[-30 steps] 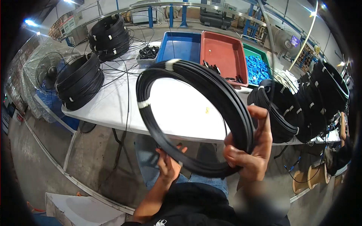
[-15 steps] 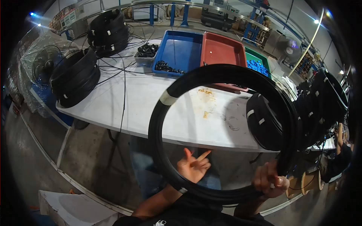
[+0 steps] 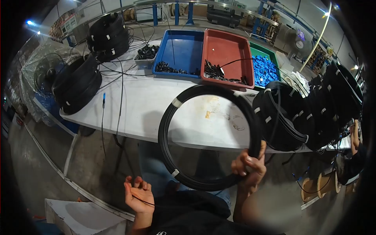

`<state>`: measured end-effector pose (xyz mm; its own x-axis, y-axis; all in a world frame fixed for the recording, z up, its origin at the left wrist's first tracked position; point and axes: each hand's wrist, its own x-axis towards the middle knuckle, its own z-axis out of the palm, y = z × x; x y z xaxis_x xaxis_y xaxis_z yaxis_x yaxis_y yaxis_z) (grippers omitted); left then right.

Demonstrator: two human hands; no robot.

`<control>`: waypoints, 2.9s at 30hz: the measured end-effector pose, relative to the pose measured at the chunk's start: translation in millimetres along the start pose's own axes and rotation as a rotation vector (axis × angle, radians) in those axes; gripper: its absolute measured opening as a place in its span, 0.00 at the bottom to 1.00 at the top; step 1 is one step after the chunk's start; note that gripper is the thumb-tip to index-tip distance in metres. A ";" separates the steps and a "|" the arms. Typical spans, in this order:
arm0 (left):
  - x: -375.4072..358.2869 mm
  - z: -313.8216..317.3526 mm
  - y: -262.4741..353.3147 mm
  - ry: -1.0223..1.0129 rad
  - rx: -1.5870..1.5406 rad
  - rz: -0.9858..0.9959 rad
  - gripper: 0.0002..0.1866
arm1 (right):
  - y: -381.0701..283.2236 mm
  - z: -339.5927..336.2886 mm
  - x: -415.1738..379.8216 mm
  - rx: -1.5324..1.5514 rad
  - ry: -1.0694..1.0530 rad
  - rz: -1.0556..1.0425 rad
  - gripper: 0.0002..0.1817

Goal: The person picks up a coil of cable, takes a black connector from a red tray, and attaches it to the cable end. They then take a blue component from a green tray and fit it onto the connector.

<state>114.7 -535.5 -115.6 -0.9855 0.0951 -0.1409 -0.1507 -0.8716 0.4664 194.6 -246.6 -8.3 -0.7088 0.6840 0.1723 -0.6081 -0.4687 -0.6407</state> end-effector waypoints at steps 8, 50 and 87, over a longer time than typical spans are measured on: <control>26.1 -62.5 46.2 0.709 0.834 0.379 0.31 | 45.7 -27.3 4.1 0.116 0.036 0.044 0.23; 304.7 190.6 -112.4 -1.352 1.762 0.148 0.36 | 62.7 -64.1 426.3 -1.979 -0.036 -0.583 0.21; 434.4 262.0 -136.8 -1.064 2.031 0.716 0.03 | 63.5 15.0 379.4 -1.324 -0.517 -0.207 0.10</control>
<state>-313.2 -249.0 -11.8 -0.4870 0.7948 0.3622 0.8729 0.4292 0.2319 -118.3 -25.3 27.5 -0.8728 0.2640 0.4105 -0.1440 0.6644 -0.7334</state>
